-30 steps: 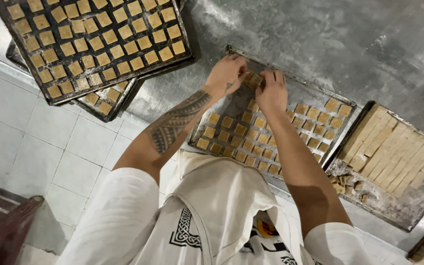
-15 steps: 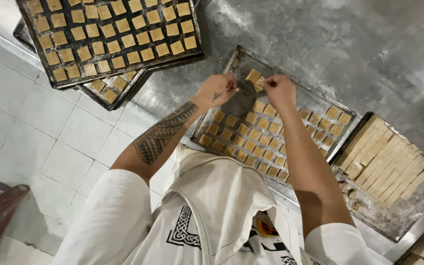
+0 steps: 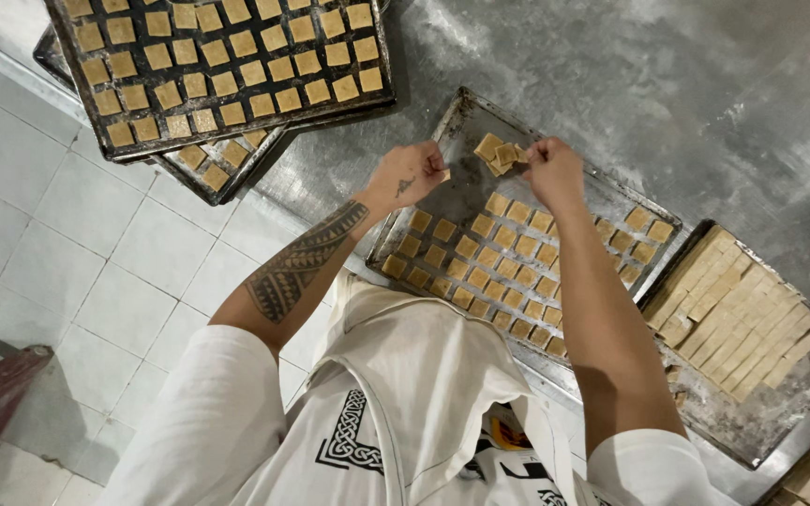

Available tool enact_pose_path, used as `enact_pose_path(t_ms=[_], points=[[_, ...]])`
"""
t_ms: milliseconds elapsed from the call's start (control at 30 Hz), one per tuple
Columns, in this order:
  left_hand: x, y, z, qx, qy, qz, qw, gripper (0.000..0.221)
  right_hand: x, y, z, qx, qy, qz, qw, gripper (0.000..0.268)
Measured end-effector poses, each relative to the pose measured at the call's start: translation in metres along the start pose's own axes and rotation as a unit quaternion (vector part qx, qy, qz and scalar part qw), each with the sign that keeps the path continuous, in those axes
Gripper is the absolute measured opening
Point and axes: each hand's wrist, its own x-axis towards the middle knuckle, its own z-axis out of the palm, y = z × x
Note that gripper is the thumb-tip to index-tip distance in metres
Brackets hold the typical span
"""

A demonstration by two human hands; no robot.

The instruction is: The person picks up square dough pieces from one tray and places them onto another tray, arranging them in a grid. The person then picks up several trays and moves them to a different location in the workspace.

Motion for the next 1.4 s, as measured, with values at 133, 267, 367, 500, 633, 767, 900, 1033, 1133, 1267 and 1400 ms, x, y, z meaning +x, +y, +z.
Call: enact_pose_path(t_ms=[133,267,367,500,633,767,900,1033,1133,1267,1400], points=[[-0.002,0.0,0.001,-0.015,0.001,0.026,1.0,0.014,-0.024,-0.016,-0.008,-0.087,-0.005,-0.026,0.996,0.021],[0.006,-0.002,0.014,0.065,-0.008,0.064,0.996,0.014,-0.038,-0.021,0.02,-0.097,-0.122,-0.028,0.987,0.022],[0.006,-0.004,0.021,0.169,-0.024,0.145,0.975,0.011,-0.039,-0.022,0.046,-0.186,-0.205,-0.043,0.96,0.022],[-0.008,-0.008,0.02,0.222,-0.081,0.109,0.966,0.028,-0.047,-0.014,0.054,-0.176,-0.084,-0.127,0.973,0.027],[-0.012,-0.011,0.018,0.23,-0.053,0.11,0.966,0.054,-0.06,-0.007,0.06,-0.182,-0.039,-0.186,0.965,0.045],[-0.009,-0.005,0.014,0.301,-0.09,0.109,0.943,0.045,-0.07,-0.009,0.071,-0.228,-0.067,-0.17,0.957,0.048],[-0.01,0.003,0.008,0.298,-0.106,0.098,0.944,0.048,-0.073,-0.01,0.07,-0.198,-0.093,-0.143,0.965,0.044],[0.011,0.007,0.01,0.285,-0.115,0.079,0.948,0.057,-0.048,-0.009,0.043,-0.148,-0.054,-0.076,0.984,0.036],[0.043,0.005,0.021,0.208,-0.071,0.108,0.97,0.045,-0.022,-0.005,0.022,-0.134,0.009,-0.094,0.987,0.029],[0.095,0.005,0.049,0.219,-0.037,0.124,0.967,0.046,0.003,0.001,0.027,-0.165,0.049,-0.135,0.976,0.03],[0.118,0.0,0.069,0.262,-0.059,0.14,0.953,0.042,0.016,0.013,0.041,-0.191,0.082,-0.174,0.962,0.031]])
